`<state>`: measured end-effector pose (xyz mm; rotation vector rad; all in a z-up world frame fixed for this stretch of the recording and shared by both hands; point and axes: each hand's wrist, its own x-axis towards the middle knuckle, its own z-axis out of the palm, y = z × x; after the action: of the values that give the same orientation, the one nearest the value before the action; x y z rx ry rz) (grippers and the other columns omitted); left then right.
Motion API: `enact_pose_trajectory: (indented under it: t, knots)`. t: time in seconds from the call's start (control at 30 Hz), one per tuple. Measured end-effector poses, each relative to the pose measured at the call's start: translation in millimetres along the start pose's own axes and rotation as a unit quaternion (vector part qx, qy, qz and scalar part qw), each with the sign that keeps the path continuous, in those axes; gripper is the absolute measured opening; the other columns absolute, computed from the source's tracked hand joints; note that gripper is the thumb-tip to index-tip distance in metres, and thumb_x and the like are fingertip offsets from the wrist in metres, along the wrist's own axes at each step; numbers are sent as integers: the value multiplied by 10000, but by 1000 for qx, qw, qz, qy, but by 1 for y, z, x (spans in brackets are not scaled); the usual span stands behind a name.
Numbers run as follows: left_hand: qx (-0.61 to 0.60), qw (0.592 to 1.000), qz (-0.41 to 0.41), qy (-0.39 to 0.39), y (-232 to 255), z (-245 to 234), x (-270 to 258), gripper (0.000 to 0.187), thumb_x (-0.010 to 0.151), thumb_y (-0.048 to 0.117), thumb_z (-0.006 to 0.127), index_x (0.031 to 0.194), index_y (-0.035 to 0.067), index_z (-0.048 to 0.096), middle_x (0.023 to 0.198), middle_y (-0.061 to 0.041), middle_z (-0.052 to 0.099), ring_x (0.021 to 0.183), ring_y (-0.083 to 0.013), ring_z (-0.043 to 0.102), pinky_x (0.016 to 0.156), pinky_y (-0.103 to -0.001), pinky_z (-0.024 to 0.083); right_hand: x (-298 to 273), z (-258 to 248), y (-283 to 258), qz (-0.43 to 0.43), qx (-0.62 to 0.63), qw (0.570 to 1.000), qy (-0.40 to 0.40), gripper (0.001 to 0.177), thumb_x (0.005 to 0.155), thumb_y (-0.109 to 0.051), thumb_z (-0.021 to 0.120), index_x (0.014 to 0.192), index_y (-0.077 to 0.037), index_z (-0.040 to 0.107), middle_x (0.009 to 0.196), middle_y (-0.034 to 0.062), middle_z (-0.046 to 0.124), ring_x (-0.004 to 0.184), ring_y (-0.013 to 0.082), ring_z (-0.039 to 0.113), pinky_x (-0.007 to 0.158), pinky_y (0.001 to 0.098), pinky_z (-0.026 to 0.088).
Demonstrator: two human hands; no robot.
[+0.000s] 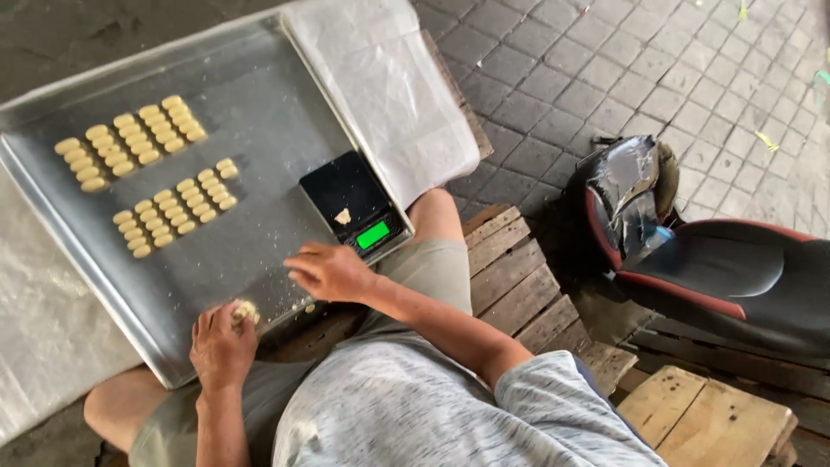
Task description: The person repeatedly pinches small portions of dough from a lump on a metal tray, rolls them into uniform balls between the palms, and places them in rows on the tray. They occasionally weigh a piece on a digital scale and adjust the size before continuing.
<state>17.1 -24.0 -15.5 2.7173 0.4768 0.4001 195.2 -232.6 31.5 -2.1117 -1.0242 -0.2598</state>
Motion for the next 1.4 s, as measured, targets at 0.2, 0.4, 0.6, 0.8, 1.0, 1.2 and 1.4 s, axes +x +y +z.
enact_pose_trajectory:
  t: [0.2,0.4,0.6,0.8,1.0,1.2,1.4]
  knots:
    - [-150,988,-17,13,2,-15,-11,238,902,139,861,1101,100,736,1028,-43,689,909,-251,706,681,-379,603,-38,60,-37,70,128,971,-192,162,883,-327,725,947,-185,769,783,14,717,722,236,743,666,367,590]
    - [-310,943,-117,32,29,-40,1,195,845,-10,826,1002,75,748,977,-84,705,824,-264,729,565,-312,598,-15,40,-64,166,206,933,-243,180,864,-277,770,836,-100,781,712,84,746,693,315,744,632,406,586]
    - [-342,932,-112,46,17,-24,-2,210,856,3,871,1013,48,740,993,-91,703,814,-240,728,562,-292,603,-9,30,-69,235,225,920,-217,97,822,-229,805,812,-133,798,690,52,750,669,241,751,592,354,576]
    - [-371,921,-111,30,29,-32,2,178,889,9,861,1017,27,738,990,-111,702,817,-241,726,553,-284,600,-21,46,-57,222,279,913,-200,85,819,-136,766,746,-93,772,610,75,703,574,233,694,533,346,534]
    - [-368,923,-110,30,37,-36,4,190,871,16,882,1000,27,742,999,-114,714,821,-246,733,552,-280,597,-22,41,-46,156,275,934,-168,169,819,-89,748,659,-91,695,527,59,628,478,211,627,454,310,477]
    - [-336,936,-88,64,18,-32,1,188,868,-14,874,993,-3,734,987,-135,704,780,-262,723,550,-288,583,5,-19,-5,56,168,976,-128,122,850,-51,708,760,-127,741,653,99,695,636,301,696,601,378,543]
    - [-348,930,-95,66,21,-37,4,173,872,-2,868,977,-2,731,981,-118,695,777,-243,724,557,-279,583,38,-75,70,139,62,980,-127,18,776,-151,811,769,-136,803,711,100,727,684,325,712,649,398,544]
